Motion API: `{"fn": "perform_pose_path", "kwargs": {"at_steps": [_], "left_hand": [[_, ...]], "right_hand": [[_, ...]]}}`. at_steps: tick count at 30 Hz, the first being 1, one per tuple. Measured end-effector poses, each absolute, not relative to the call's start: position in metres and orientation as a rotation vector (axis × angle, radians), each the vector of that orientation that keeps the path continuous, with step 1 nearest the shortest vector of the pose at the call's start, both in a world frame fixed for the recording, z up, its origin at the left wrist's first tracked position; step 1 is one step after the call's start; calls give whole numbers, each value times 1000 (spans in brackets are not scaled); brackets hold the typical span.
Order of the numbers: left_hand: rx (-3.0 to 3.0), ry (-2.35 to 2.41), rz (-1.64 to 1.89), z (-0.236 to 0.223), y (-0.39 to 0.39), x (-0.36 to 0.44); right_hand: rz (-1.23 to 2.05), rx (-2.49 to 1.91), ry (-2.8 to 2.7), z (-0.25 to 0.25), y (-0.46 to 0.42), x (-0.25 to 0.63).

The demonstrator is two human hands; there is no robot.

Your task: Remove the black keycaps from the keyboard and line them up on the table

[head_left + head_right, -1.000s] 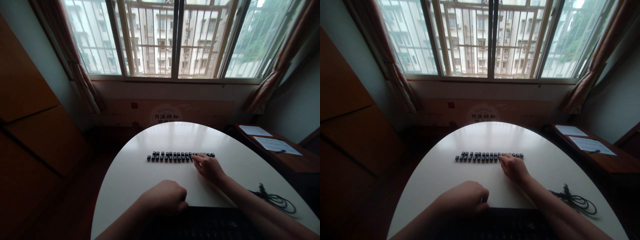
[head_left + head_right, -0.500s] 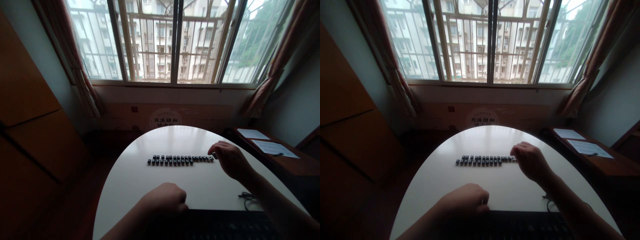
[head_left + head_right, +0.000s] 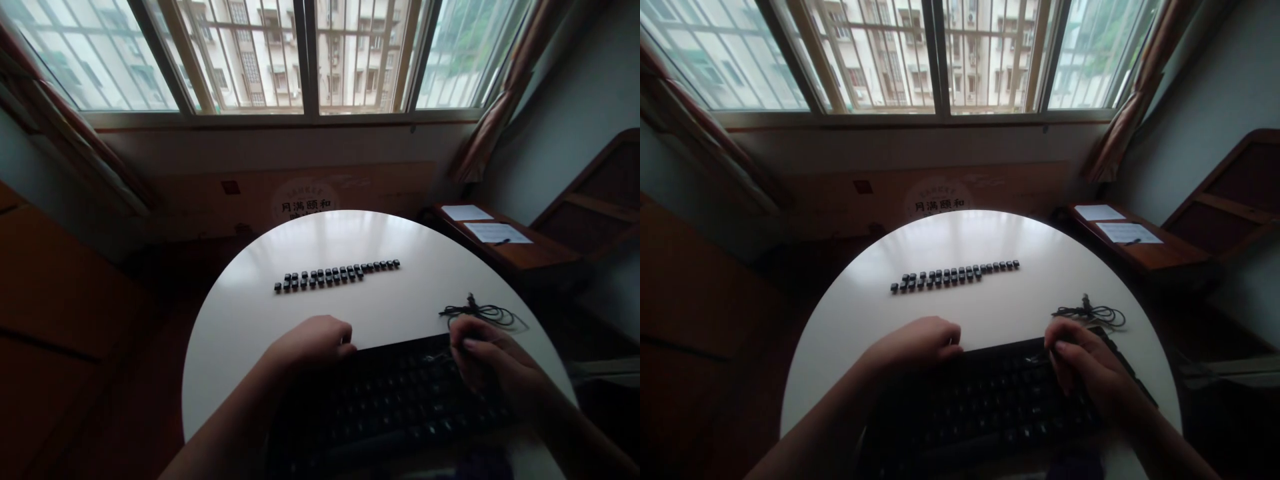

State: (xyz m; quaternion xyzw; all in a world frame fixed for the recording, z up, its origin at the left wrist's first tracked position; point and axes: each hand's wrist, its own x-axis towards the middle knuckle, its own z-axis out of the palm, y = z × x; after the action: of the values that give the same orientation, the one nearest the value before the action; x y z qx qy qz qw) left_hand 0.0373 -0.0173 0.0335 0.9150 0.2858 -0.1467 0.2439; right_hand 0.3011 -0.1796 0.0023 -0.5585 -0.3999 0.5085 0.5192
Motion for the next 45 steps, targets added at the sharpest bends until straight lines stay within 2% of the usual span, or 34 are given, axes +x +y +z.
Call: {"fn": "perform_pose_path", "kwargs": {"at_steps": [4,12,19,28,37,45], "left_hand": [[2499,775,-384,32,-17,37],[2503,800,-386,29,-16,38],[2497,792,-373,29,-17,39],[2480,812,-382,32,-18,39],[2478,806,-359,30,-17,39],[2476,794,-321,27,-16,39]], "right_hand": [[1175,-1362,-872,-20,-178,280],[925,-1540,-1301,-27,-173,261],[994,-1510,-1152,-30,-164,260],[1096,-1488,-1231,-33,-165,265],[598,-1629,-1745,-19,-175,255],[634,-1633,-1530,-27,-176,261]]}}
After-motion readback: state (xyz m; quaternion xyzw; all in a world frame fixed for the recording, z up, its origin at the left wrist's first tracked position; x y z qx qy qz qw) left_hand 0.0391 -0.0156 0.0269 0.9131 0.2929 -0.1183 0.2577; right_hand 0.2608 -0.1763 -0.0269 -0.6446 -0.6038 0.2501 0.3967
